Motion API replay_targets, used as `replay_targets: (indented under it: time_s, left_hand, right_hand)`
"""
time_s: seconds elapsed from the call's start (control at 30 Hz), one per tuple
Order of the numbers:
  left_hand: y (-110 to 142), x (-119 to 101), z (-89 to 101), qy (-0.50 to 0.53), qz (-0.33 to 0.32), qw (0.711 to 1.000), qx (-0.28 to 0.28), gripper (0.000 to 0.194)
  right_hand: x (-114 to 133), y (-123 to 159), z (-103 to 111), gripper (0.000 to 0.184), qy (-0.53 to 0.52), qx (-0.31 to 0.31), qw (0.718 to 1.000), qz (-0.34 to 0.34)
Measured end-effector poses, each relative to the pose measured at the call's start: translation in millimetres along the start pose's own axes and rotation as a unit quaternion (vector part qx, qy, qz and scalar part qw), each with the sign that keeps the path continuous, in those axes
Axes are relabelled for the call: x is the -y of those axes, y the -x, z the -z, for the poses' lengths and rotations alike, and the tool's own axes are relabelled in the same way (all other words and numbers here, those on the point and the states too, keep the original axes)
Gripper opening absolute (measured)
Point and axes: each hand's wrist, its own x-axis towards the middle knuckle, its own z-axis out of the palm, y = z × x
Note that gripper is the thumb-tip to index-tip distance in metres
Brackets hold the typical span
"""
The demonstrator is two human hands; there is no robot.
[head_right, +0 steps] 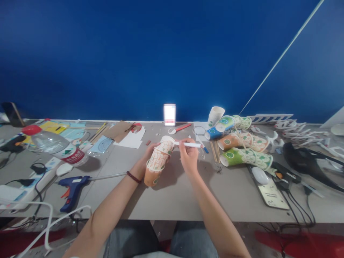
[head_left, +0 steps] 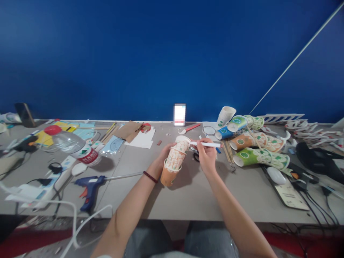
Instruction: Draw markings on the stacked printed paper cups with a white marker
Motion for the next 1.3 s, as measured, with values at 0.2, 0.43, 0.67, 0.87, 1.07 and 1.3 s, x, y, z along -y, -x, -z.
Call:
replay_targets:
  time_s: [0.2,0.43,0.67,0.87,1.07,1.3]
  left_hand:
    - [0.0,0.7,0.0,-0.005,-0.005,1.0,0.008,0.044]
    - [0.1,1.9,-0.4,-0.003,-0.015,1.0,0.003,0.044]
    - [0.2,-0.3,-2.9,-0.004,-0.006,1.0,-0.003,0.042]
    - [2.1,-1.3,-7.4,0.005,-0.013,1.0,0.005,0.044]
    - [2.2,-1.6,-8.2,0.009,-0.008,1.0,0.003,0.043]
    - [2.1,-1.1,-8.5,0.014,-0.015,1.0,-0.002,0.04]
  right_hand:
    - [2.2,0.3,-0.8,0.038,-0.005,0.004,1.0,-0.004]
    - [2.1,1.1,0.2,0.035,-0.004,0.014,1.0,-0.007]
    - [0.0,0.6,0.6,0.033,-0.021,0.021,1.0,-0.005]
    - [-3.7,0.9,2.7,0.028,-0.025,0.033,0.999,-0.001]
    - [-1.9,2.0,2.6,0.032,-0.011,0.033,0.999,-0.001]
    - [-3.5,0.1,1.3,0.033,-0.037,0.014,0.999,-0.021]
